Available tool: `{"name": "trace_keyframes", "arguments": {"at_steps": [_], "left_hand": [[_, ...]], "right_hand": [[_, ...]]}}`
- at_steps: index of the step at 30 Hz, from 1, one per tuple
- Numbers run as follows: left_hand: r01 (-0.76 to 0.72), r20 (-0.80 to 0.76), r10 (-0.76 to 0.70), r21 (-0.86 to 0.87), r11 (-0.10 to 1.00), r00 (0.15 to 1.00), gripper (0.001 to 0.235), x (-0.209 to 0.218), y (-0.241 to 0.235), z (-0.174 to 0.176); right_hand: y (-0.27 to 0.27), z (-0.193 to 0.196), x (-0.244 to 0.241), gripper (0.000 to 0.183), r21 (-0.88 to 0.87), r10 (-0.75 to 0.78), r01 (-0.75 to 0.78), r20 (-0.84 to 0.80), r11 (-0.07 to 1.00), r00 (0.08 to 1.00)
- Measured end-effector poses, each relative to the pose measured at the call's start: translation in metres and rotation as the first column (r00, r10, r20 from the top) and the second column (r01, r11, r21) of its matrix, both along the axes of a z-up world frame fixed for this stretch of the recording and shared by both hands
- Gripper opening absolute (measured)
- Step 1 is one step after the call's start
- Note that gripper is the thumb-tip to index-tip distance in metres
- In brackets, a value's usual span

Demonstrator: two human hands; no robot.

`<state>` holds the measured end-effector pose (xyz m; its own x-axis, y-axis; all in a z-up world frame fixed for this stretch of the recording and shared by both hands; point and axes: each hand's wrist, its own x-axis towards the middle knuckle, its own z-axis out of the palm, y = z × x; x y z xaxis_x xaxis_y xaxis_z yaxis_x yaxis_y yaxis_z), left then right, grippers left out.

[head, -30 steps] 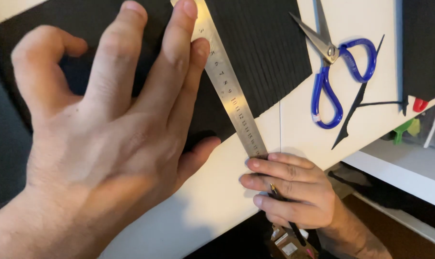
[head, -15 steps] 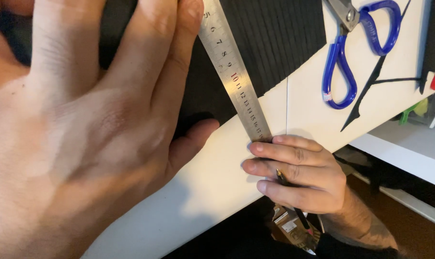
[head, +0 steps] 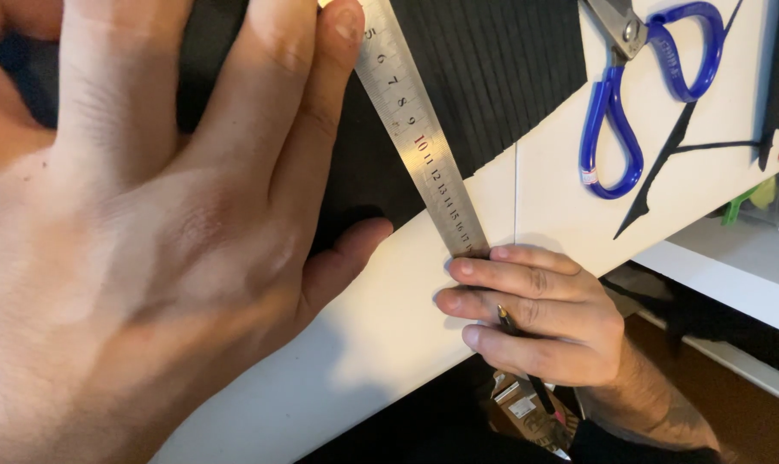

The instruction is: Marking parallel lines on a piece of black leather using a metal ruler and a pen for precision.

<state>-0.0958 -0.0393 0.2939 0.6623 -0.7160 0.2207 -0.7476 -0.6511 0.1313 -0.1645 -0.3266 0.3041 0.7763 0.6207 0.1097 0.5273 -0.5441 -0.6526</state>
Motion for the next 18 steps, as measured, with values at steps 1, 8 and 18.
{"name": "trace_keyframes", "arguments": {"at_steps": [1, 8, 18], "left_hand": [[0.000, 0.000, 0.000, -0.001, 1.000, 1.000, 0.074, 0.001, -0.001, 0.003], [-0.011, 0.038, 0.010, 0.019, 1.000, 0.999, 0.074, 0.033, -0.007, 0.004], [-0.061, 0.141, 0.052, 0.063, 0.996, 0.989, 0.076, 0.065, -0.014, 0.000]], "right_hand": [[0.000, -0.001, 0.000, 0.008, 0.007, -0.006, 0.006, 0.008, 1.000, 1.000], [0.002, 0.004, 0.003, 0.009, 0.016, 0.001, -0.002, 0.035, 1.000, 0.999], [0.000, 0.007, 0.005, 0.004, 0.002, -0.001, 0.001, 0.026, 1.000, 1.000]]}}
